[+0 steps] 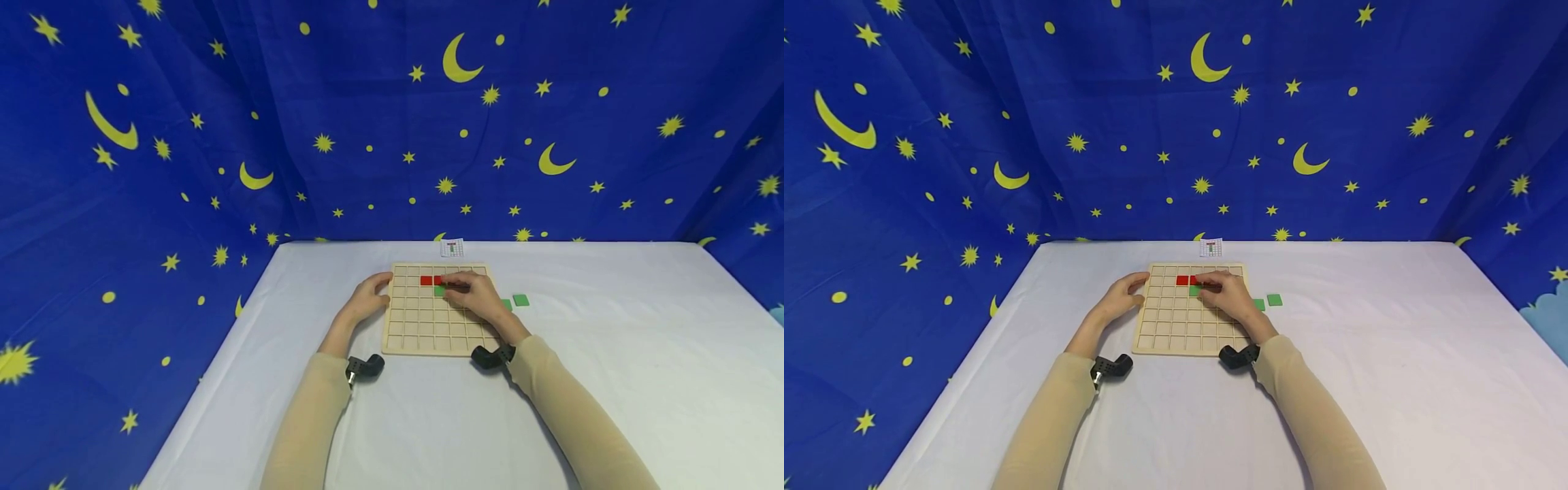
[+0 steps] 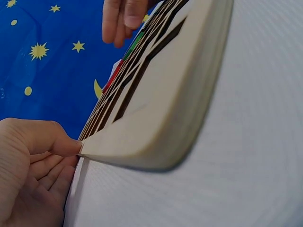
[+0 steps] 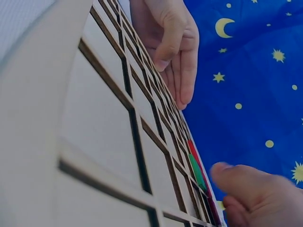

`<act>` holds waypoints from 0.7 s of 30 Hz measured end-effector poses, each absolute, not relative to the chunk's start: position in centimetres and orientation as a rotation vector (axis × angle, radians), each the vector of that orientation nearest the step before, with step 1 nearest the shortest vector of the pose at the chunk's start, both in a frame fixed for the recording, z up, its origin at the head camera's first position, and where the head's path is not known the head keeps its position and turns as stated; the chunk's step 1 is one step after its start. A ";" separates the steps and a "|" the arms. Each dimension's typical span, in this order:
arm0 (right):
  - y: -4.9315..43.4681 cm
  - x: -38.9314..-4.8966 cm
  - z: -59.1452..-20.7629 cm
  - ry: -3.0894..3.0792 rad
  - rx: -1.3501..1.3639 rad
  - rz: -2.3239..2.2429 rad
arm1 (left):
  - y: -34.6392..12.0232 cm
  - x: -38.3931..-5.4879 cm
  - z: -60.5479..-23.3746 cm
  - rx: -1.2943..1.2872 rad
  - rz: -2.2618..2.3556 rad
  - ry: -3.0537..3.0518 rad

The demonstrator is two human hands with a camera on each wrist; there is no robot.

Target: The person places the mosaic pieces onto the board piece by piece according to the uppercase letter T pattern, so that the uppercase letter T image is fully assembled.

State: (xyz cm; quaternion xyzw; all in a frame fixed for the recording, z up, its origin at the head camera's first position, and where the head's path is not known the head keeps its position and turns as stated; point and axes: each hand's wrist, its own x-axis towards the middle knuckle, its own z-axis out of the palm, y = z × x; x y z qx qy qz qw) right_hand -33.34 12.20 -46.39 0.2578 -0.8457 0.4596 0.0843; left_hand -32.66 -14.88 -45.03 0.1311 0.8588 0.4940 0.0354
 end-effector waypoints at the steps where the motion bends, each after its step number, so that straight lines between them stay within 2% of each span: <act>1: 12.2 -33.3 -46.3 -2.514 0.737 1.439 | -14.9 -32.7 -45.0 0.405 1.517 2.639; 5: 12.0 -33.1 -45.4 -2.458 0.638 1.701 | -14.8 -32.6 -45.0 0.394 1.494 2.643; 9: 11.6 -32.7 -44.1 -2.409 0.652 1.844 | -14.7 -32.6 -44.9 0.387 1.492 2.643; 15: 11.7 -32.3 -42.9 -2.384 0.731 1.909 | -14.7 -32.6 -44.8 0.392 1.504 2.630; 21: 13.2 -32.1 -42.6 -2.426 0.666 1.919 | -14.8 -32.6 -44.9 0.405 1.509 2.632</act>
